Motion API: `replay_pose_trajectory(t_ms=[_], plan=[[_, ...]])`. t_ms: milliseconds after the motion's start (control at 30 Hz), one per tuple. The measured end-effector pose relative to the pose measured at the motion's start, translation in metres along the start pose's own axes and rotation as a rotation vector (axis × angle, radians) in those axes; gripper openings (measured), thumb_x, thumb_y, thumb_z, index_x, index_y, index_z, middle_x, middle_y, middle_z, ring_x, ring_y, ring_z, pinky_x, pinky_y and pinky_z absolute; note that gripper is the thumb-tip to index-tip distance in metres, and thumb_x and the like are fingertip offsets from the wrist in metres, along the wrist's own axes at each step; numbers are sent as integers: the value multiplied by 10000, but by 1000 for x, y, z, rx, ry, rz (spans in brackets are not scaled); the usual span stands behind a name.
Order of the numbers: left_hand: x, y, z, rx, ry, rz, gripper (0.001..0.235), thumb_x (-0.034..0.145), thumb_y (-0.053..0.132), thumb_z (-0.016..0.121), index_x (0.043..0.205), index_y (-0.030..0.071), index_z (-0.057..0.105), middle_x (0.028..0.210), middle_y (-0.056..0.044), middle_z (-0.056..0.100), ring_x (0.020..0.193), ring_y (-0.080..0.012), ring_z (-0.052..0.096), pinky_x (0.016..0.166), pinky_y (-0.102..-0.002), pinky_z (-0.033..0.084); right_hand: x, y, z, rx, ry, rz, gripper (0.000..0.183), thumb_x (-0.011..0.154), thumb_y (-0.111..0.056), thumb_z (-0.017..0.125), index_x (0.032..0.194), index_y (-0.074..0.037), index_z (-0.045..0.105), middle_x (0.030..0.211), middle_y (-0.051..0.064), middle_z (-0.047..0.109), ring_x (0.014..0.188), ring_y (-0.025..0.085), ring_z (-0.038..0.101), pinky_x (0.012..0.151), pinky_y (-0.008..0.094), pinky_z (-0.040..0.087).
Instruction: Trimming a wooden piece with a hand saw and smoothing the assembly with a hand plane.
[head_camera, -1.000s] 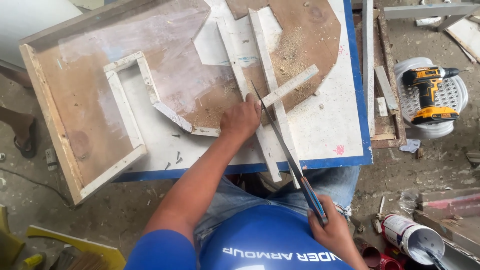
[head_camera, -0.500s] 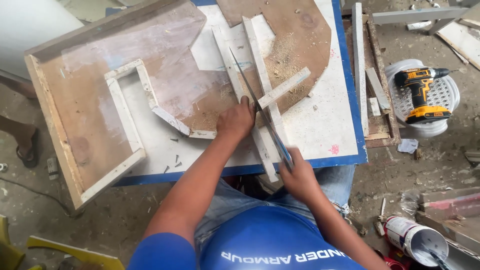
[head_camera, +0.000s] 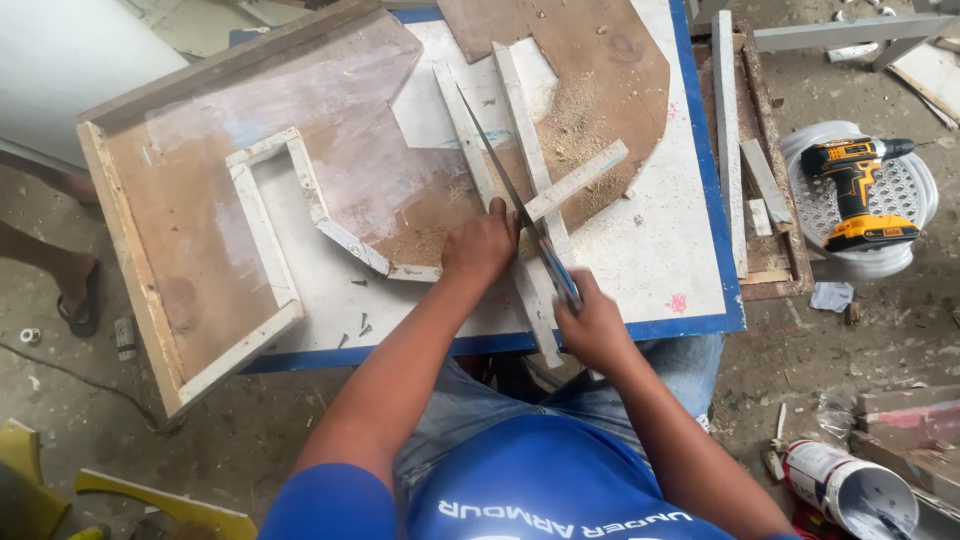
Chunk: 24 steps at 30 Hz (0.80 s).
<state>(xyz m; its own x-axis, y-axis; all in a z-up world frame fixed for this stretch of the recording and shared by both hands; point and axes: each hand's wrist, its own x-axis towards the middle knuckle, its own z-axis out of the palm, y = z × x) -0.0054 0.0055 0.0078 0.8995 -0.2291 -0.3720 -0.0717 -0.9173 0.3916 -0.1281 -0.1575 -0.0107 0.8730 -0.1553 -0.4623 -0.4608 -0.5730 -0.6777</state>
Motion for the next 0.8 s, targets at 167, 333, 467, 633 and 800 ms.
replay_pose_trajectory(t_ms=[167, 333, 467, 633, 800], plan=[[0, 2, 2, 11, -26, -19, 462, 1067, 434, 237, 1207, 87, 510, 915, -218, 719, 933, -426, 744, 770, -578, 587, -39, 7, -10, 20, -35, 12, 423, 941, -249, 633, 1358, -198, 578, 1019, 277, 757, 986, 476, 730, 825, 568, 560], [5, -2, 11, 13, -4, 10, 433, 1099, 385, 221, 1231, 56, 470, 770, -100, 650, 643, -316, 628, 515, -470, 504, -124, 114, -27, -1, -74, 32, 494, 902, -303, 648, 1385, -291, 545, 1164, -33, 803, 1049, 179, 785, 923, 337, 561], [12, -9, 23, 44, 15, 19, 427, 1092, 402, 236, 1216, 66, 470, 772, -112, 659, 651, -340, 636, 513, -490, 505, -135, 134, -31, -44, -162, 230, 486, 892, -363, 687, 1358, -368, 546, 1025, -32, 816, 916, 148, 800, 821, 298, 561], [12, -4, 15, 10, -8, -8, 466, 1096, 461, 196, 1182, 83, 454, 786, -151, 646, 685, -393, 638, 556, -530, 513, -44, 32, -10, 13, -90, 48, 344, 947, -236, 608, 1284, -202, 544, 981, 83, 768, 840, 252, 728, 739, 412, 523], [17, -8, 25, -22, 22, -31, 471, 1083, 478, 244, 1212, 91, 481, 937, -211, 712, 870, -463, 682, 701, -608, 526, -15, -1, -9, 69, -74, -6, 339, 934, -226, 582, 1270, -213, 538, 866, 126, 738, 714, 285, 720, 690, 410, 540]])
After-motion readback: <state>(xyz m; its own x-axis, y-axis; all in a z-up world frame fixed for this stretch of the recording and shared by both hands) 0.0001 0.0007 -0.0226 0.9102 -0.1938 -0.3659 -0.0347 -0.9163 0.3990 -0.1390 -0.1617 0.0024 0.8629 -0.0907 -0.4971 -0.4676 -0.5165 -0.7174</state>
